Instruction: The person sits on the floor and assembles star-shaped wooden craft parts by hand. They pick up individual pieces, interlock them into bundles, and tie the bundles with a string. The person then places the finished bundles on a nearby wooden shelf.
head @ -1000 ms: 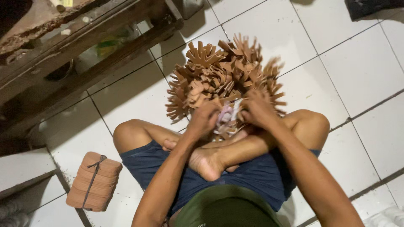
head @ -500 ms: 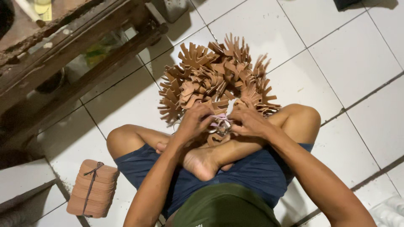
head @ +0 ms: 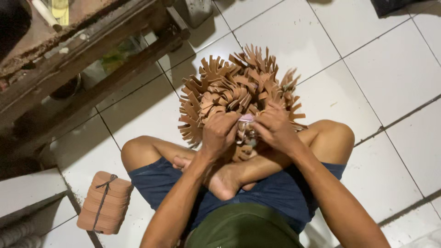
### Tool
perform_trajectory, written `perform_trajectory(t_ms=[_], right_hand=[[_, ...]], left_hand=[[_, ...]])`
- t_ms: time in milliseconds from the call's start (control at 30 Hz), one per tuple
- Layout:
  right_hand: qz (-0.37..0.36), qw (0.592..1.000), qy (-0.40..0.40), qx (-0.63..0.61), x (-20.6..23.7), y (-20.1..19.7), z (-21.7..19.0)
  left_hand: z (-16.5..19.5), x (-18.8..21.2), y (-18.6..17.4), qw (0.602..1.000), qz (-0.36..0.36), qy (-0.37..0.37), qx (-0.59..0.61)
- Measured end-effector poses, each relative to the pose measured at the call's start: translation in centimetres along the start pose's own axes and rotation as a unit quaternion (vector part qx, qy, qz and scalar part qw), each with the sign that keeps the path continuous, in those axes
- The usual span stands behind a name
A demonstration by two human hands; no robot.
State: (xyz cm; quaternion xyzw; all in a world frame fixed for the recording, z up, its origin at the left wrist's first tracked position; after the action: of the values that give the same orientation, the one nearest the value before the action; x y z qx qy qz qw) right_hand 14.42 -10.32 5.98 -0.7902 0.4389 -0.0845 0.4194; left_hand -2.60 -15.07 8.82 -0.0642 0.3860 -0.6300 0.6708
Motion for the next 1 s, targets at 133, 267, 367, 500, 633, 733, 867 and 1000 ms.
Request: perform_trajectory(t_ms=[133,267,367,500,633,733,867,1000], right_hand=[[0.027,0.991,0.103,-0.082,-0.5,-0.4,1.9],[-0.079,0.924,0.271,-0.258,0.3,2.7,3.7],[-0.091,0.938,0.218,-0.253,0.1,3.2,3.4],[0.079,0.922,0.178,-0.335,-0.5,1.7,3.5],[0.138,0.613,0.243,-0.739,-0.1,0.6,2.1],[0.209,0.633,0.263,-0.698,1.2,-5.8,1.1],[0.302,0.691,0.081,-0.651,1.5,-16.6,2.4],[0.168,0.957,0.225,-0.072,1.4,-13.4,5.7]], left_hand=[[0.4,-0.6,0.5,0.998,0.035,-0.047,0.013],[0.1,-0.6,0.2,0.997,0.013,-0.042,0.056],[0.7,0.0,-0.1,0.998,-0.011,-0.016,0.065],[0.9,0.6,-0.2,0.996,0.018,-0.042,0.074],[0.3,1.2,0.8,0.994,0.016,-0.076,0.082],[-0.9,1.9,1.3,0.990,-0.005,-0.108,0.089],[-2.1,2.8,1.4,0.982,-0.014,-0.145,0.118],[-2.2,3.2,1.0,0.971,-0.026,-0.165,0.170]])
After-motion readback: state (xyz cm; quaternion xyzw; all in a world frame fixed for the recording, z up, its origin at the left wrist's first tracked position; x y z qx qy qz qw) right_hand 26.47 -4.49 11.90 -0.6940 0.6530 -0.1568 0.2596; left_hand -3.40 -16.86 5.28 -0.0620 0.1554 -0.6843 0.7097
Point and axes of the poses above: each hand's wrist, its own x-axis away from the middle knuckle, its own y-axis out of the palm, z = x × y, the point moved 7 cm from there along -x, towards the middle knuckle, and after that the axes turned 1 degree about x, right-handed, at the moved point
